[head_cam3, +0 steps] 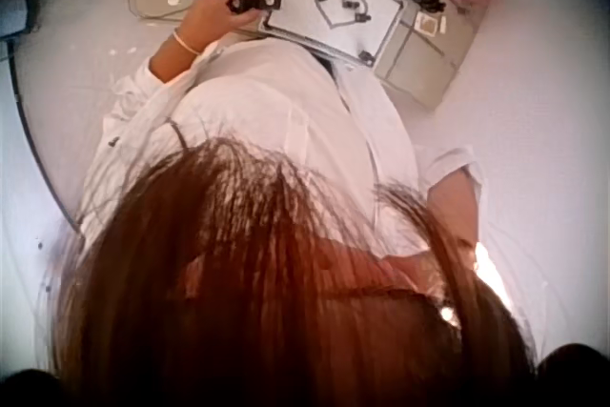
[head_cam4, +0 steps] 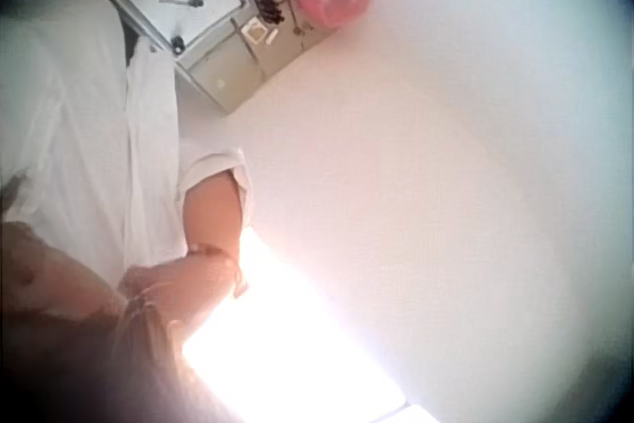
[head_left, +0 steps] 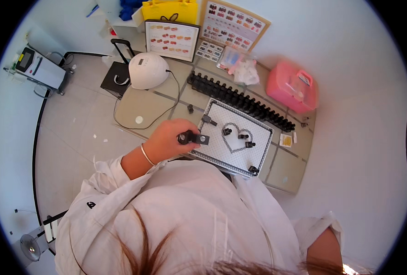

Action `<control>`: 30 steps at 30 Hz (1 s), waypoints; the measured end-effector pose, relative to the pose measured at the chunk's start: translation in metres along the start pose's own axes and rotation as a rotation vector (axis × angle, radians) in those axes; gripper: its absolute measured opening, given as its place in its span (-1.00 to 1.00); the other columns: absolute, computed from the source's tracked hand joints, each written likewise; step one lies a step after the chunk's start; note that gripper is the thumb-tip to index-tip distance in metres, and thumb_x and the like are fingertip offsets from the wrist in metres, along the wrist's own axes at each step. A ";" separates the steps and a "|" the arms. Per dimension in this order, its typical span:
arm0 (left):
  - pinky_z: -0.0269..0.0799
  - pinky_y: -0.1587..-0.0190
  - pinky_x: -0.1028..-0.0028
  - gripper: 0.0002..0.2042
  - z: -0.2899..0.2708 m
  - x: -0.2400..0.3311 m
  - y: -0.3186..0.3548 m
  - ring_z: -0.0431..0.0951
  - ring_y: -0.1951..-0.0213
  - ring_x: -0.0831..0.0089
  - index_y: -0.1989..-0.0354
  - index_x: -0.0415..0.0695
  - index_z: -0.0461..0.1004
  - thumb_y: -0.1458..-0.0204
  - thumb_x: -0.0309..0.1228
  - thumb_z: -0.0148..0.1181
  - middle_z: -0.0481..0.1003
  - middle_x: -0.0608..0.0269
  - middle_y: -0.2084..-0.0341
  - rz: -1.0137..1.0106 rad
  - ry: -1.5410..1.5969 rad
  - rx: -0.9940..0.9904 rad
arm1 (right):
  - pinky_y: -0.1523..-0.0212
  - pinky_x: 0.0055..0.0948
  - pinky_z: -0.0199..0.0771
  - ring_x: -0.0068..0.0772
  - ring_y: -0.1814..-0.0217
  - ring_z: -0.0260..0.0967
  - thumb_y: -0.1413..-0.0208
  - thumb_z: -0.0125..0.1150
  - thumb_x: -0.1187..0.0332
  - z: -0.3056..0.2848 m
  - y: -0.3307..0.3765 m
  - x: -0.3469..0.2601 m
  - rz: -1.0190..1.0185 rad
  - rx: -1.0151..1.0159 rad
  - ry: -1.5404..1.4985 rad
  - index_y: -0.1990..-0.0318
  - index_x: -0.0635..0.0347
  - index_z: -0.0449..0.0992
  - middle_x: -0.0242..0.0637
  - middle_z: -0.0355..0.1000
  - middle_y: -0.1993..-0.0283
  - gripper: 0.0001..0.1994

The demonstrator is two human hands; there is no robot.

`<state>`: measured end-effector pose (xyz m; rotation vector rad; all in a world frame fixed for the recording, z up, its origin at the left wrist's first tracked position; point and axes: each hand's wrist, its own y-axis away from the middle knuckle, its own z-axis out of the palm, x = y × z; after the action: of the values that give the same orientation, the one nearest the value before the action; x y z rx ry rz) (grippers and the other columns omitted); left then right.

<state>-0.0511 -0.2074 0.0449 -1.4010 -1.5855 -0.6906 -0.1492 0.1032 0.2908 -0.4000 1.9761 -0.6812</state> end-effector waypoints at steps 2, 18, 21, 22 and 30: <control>0.47 0.25 0.44 -0.66 0.001 0.000 0.001 0.56 0.35 0.27 0.27 -0.16 0.51 0.27 -0.52 0.48 0.57 0.18 0.35 0.026 -0.013 0.015 | 0.21 -0.46 0.39 -0.48 0.18 0.39 -0.13 0.16 0.43 -0.004 0.007 0.001 0.011 0.049 -0.017 -0.03 0.24 0.47 -0.26 0.45 0.17 -0.70; 0.44 0.30 0.49 -0.68 0.011 -0.020 0.012 0.50 0.41 0.41 0.28 -0.22 0.50 0.23 -0.47 0.47 0.54 0.19 0.42 -0.039 0.010 0.026 | 0.15 -0.33 0.49 -0.29 0.24 0.45 0.07 0.44 0.29 0.091 0.386 0.292 1.643 0.392 0.524 -0.20 0.06 0.39 -0.20 0.47 0.29 -0.39; 0.44 0.30 0.49 -0.68 0.014 -0.021 0.010 0.49 0.42 0.42 0.28 -0.22 0.50 0.22 -0.47 0.47 0.53 0.19 0.42 -0.053 0.005 -0.021 | 0.29 -0.36 0.50 -0.39 0.35 0.43 0.01 0.40 0.25 0.110 0.404 0.312 1.442 0.643 0.439 -0.06 0.10 0.46 -0.27 0.44 0.42 -0.55; 0.44 0.30 0.49 -0.68 0.015 -0.021 0.009 0.49 0.42 0.42 0.28 -0.22 0.50 0.22 -0.47 0.47 0.53 0.19 0.42 -0.049 0.011 -0.026 | 0.40 -0.38 0.43 -0.43 0.42 0.38 -0.03 0.35 0.23 0.111 0.406 0.315 1.518 0.869 0.223 0.04 0.10 0.45 -0.29 0.41 0.46 -0.64; 0.41 0.36 0.48 -0.68 0.021 -0.026 0.012 0.43 0.48 0.40 0.32 -0.23 0.49 0.23 -0.44 0.48 0.49 0.19 0.47 -0.067 0.058 0.016 | 0.73 -0.51 -0.23 -0.57 0.77 -0.20 -0.22 -0.07 0.04 0.098 0.392 0.319 1.257 1.931 -1.092 0.54 0.03 0.27 -0.51 -0.03 0.74 -0.64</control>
<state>-0.0460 -0.1990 0.0109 -1.3102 -1.5949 -0.7502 -0.2128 0.2119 -0.2078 1.2618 -0.1926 -0.8240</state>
